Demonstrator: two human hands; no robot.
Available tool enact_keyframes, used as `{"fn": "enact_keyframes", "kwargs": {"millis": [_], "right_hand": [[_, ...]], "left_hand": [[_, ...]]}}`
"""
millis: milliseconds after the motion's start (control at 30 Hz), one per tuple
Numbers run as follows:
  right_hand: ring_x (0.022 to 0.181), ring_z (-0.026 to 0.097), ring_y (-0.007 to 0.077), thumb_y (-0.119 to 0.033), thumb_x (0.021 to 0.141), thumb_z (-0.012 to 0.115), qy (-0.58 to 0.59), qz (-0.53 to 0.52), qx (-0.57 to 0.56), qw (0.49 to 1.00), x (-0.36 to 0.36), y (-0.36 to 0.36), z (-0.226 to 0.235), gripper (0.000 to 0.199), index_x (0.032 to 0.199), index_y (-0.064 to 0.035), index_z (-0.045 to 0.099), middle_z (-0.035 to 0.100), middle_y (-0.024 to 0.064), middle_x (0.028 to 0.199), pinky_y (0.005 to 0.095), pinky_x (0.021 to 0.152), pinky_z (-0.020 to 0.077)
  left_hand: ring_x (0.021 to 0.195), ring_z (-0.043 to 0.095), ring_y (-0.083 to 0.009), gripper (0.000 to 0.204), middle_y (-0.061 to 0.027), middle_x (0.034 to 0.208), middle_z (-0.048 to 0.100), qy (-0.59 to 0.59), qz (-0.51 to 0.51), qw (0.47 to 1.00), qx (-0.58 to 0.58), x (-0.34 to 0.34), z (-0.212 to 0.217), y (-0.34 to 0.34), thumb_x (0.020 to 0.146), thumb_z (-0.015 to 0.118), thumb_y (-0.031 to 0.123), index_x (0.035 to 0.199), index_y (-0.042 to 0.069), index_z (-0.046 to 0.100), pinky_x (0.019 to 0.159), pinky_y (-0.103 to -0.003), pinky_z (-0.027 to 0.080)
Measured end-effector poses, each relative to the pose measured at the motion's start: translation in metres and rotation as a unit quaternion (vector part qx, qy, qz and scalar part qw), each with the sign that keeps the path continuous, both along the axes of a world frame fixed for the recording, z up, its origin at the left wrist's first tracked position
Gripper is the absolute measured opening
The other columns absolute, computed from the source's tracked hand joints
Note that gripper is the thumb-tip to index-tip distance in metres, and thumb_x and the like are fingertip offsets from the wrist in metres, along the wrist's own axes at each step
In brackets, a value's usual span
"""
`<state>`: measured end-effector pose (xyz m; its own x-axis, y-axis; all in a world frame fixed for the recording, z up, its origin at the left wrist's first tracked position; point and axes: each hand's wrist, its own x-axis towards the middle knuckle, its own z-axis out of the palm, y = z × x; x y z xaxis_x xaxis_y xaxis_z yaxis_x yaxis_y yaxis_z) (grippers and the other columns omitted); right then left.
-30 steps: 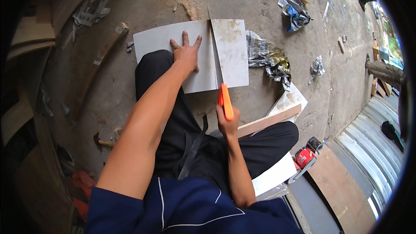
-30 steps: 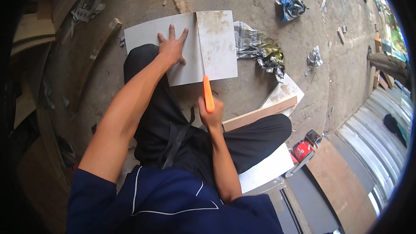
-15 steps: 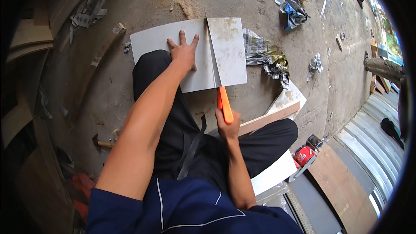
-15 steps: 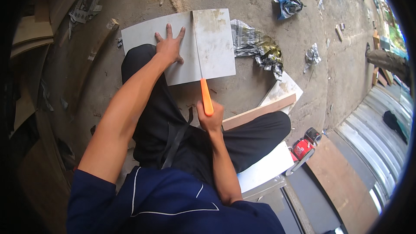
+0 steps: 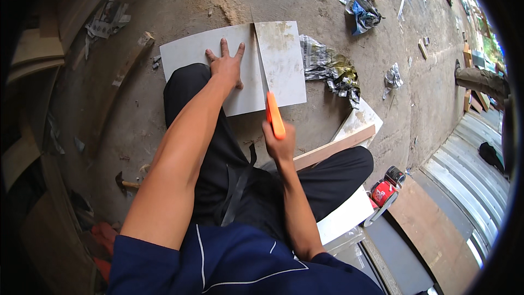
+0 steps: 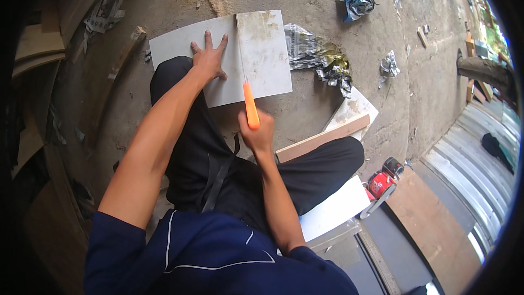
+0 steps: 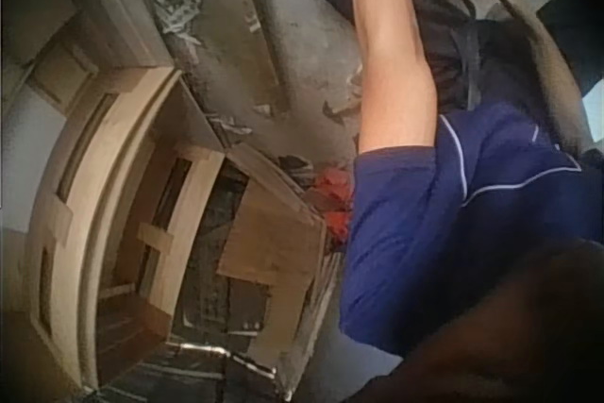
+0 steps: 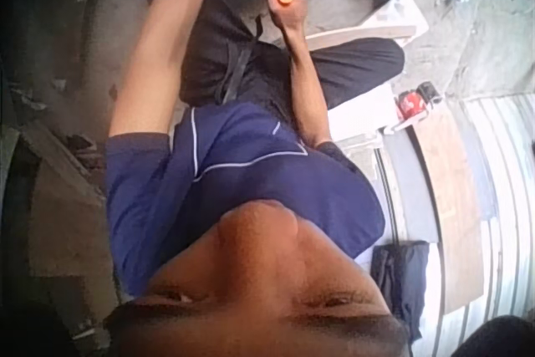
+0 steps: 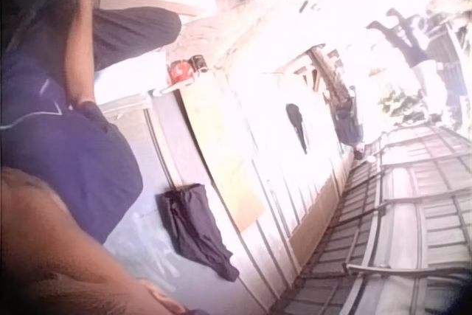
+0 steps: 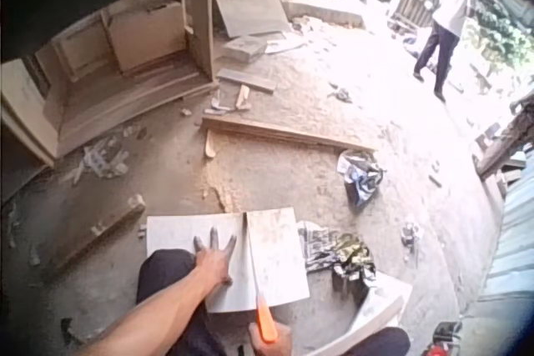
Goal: The person sits on the floor and uses a hand saw to cut a rectangular sheet of material. They measure and mark the sheet with a small wooden strip before sawing along the marked line to separate the sheet into two pieces.
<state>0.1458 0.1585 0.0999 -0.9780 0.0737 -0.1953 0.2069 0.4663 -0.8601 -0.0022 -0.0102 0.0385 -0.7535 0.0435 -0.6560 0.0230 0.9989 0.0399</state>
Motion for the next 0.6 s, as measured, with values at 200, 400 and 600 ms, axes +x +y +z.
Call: {"fn": "enact_keyframes", "kwargs": {"millis": [200, 400, 600], "right_hand": [[0.044, 0.05, 0.0277, -0.019, 0.079, 0.063, -0.014, -0.026, -0.02, 0.999, -0.075, -0.013, -0.026, 0.03, 0.063, 0.0041, 0.053, 0.05, 0.0188, 0.052, 0.0393, 0.047, 0.0387], [0.046, 0.052, 0.0277, -0.015, 0.08, 0.065, -0.015, -0.015, -0.049, 0.999, 0.022, 0.006, 0.005, 0.026, 0.064, 0.0024, 0.053, 0.052, 0.0187, 0.056, 0.039, 0.049, 0.0401], [0.045, 0.052, 0.0307, -0.017, 0.079, 0.064, 0.008, -0.036, -0.026, 0.999, -0.101, -0.024, -0.043, 0.027, 0.064, 0.0032, 0.053, 0.05, 0.02, 0.053, 0.0395, 0.048, 0.0399]], "left_hand": [[0.138, 0.023, -0.0513, 0.133, -0.0323, 0.153, 0.007, 0.001, -0.004, 1.0, 0.011, -0.002, 0.0, 0.007, 0.051, 0.09, 0.041, 0.153, 0.03, 0.006, 0.111, -0.063, 0.02], [0.139, 0.02, -0.052, 0.13, -0.0258, 0.156, 0.002, -0.024, 0.005, 1.0, -0.016, 0.003, 0.003, 0.0, 0.056, 0.089, 0.039, 0.153, 0.034, 0.003, 0.113, -0.059, 0.02], [0.136, 0.021, -0.0556, 0.132, -0.0297, 0.155, 0.004, -0.008, 0.0, 1.0, 0.004, -0.007, 0.006, 0.013, 0.052, 0.09, 0.04, 0.153, 0.031, 0.006, 0.112, -0.059, 0.022]]}}
